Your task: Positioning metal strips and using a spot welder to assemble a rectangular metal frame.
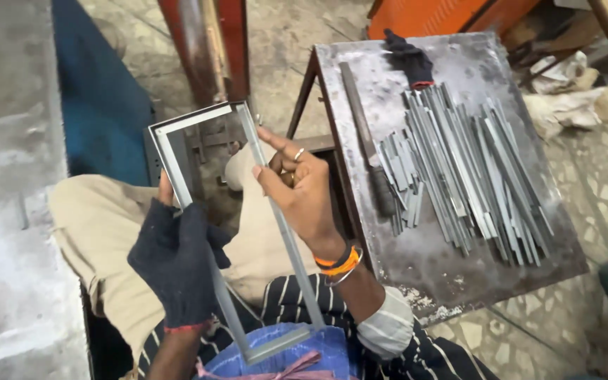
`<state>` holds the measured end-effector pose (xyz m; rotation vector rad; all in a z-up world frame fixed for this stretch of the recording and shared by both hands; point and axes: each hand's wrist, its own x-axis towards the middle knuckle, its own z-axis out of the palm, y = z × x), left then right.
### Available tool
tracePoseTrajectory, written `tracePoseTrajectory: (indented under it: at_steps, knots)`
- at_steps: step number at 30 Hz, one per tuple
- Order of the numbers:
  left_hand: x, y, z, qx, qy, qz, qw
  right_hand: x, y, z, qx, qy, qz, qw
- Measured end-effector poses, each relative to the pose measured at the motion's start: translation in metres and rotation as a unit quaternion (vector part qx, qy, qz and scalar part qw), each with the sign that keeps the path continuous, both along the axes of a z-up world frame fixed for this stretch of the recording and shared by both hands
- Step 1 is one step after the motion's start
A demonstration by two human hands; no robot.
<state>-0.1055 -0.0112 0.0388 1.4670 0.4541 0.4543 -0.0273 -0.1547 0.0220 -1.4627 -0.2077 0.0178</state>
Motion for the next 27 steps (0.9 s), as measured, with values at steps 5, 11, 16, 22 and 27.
tracePoseTrajectory:
  at_steps: [5,11,16,22,27]
  knots:
    - [0.008,0.021,-0.020,0.045,-0.010,0.006,0.999,0.008,0.010,0.000,-0.011,-0.023,0.020,0.999]
    - [0.018,0.017,-0.007,0.004,-0.001,-0.003,1.000,0.009,0.024,0.001,-0.011,-0.017,-0.006,1.000]
    - [0.017,0.021,-0.019,0.092,0.003,-0.005,0.996,0.010,0.025,0.001,-0.007,-0.017,0.003,1.000]
    - [0.015,0.022,-0.008,0.079,-0.002,-0.008,0.997,0.008,0.024,0.002,-0.026,-0.004,-0.001,1.000]
    - [0.016,0.020,0.004,-0.029,0.034,-0.021,0.999,0.007,0.021,0.006,-0.033,-0.005,0.006,0.999]
